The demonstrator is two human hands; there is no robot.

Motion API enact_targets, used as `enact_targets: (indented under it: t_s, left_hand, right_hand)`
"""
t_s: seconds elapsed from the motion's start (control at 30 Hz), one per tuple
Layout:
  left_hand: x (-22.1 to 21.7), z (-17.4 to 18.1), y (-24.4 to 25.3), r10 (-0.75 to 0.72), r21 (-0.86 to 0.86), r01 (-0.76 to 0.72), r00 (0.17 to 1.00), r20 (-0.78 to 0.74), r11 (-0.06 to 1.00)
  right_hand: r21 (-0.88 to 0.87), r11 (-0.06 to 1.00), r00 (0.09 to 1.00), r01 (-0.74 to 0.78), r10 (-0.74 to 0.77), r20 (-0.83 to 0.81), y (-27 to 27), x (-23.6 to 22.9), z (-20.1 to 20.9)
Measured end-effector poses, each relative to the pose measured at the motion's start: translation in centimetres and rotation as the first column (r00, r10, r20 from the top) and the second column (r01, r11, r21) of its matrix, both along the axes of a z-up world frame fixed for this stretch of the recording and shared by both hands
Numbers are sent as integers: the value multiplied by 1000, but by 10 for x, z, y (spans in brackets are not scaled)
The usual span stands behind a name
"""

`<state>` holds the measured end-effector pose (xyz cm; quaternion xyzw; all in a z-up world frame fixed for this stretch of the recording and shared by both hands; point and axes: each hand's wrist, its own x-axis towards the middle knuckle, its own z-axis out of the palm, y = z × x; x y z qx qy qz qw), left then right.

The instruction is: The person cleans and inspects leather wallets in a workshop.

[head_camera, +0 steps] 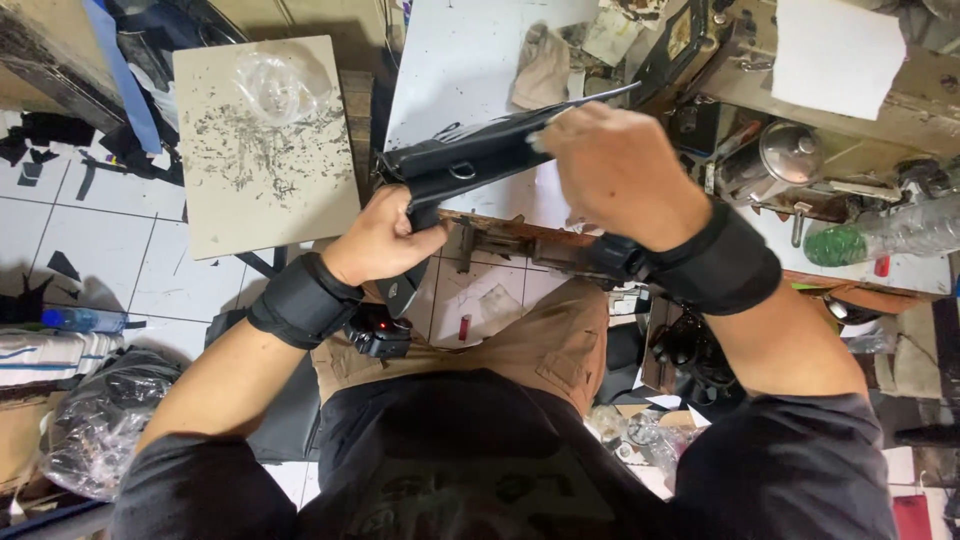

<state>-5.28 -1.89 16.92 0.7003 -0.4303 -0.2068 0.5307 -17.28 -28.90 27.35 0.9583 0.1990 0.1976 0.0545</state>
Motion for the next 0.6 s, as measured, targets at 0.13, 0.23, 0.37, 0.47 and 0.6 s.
enact_targets:
  t_s: [0.13,0.23,0.37,0.47,0.6]
  left_hand:
    - [0,1,-6,39,-124,-20,987,153,992]
    - [-1,-5,-7,72,28,-77,986,149,997]
    - [-2,-2,-1,42,-122,-24,989,141,992]
    - [-7,12,14,52,0,-52,998,36,999]
    - [-11,25,28,267,278,-330,933,241,902]
  right_hand:
    - [-73,989,991,130,-131,-10,21,-2,12]
    - [48,999,995,-11,6,101,56,10,0]
    - [274,880,915,-388,332,227,89,21,-12]
    - [271,923,955,-274,228,191,75,19,-20]
    - [230,973,981,-21,-25,195,14,5,-32]
